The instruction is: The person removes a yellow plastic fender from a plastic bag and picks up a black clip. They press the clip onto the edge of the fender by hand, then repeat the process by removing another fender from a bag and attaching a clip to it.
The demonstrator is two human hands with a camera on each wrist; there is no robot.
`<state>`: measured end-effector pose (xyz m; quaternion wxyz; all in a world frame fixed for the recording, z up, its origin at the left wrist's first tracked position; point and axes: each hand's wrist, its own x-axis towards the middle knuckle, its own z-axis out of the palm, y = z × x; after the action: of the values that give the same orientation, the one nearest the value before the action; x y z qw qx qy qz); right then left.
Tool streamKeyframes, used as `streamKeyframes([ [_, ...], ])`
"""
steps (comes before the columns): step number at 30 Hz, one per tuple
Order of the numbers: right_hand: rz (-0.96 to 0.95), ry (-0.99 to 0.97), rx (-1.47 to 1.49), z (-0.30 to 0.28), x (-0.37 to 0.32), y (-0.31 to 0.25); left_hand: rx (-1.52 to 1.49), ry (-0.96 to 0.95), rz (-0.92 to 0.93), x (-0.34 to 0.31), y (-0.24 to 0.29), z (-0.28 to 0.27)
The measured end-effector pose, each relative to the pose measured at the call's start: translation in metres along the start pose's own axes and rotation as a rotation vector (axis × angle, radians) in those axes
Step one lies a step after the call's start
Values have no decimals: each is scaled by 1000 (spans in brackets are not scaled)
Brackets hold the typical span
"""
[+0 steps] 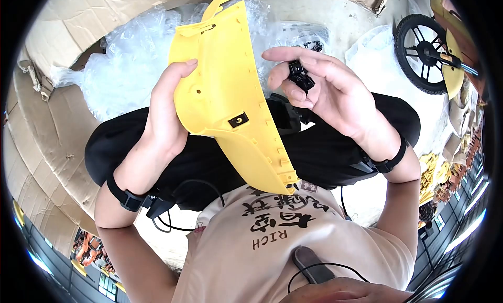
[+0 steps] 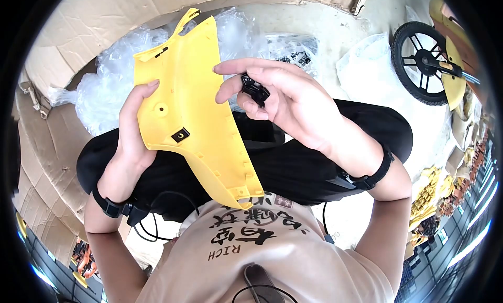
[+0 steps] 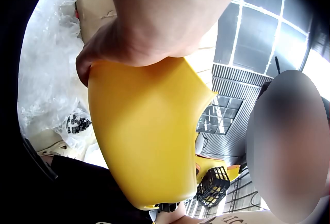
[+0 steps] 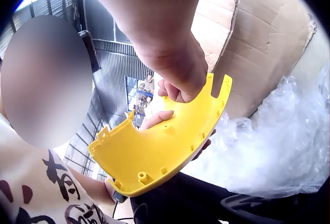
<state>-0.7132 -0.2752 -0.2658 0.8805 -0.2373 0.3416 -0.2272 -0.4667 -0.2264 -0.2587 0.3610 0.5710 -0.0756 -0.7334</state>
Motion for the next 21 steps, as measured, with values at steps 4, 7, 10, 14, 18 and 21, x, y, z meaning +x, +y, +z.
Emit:
streamKeyframes([
  [4,-102,-18,-115,3,-1,6,2,-9,0,0,0,0],
  [7,-145,-60,-170,2,-1,6,6,-3,1,0,0,0],
  [10,-122,-80,-191,1,-3,4,8,-13,-6,1,0,-2],
  [14,-50,-58,-154,-4,-3,2,11,-15,-14,0,-1,-1],
  [18,-137,-37,-187,3,-3,5,19,-14,-21,0,-1,-1],
  [21,-171,0,-356,4,-5,1,8,-4,-21,0,-1,0],
])
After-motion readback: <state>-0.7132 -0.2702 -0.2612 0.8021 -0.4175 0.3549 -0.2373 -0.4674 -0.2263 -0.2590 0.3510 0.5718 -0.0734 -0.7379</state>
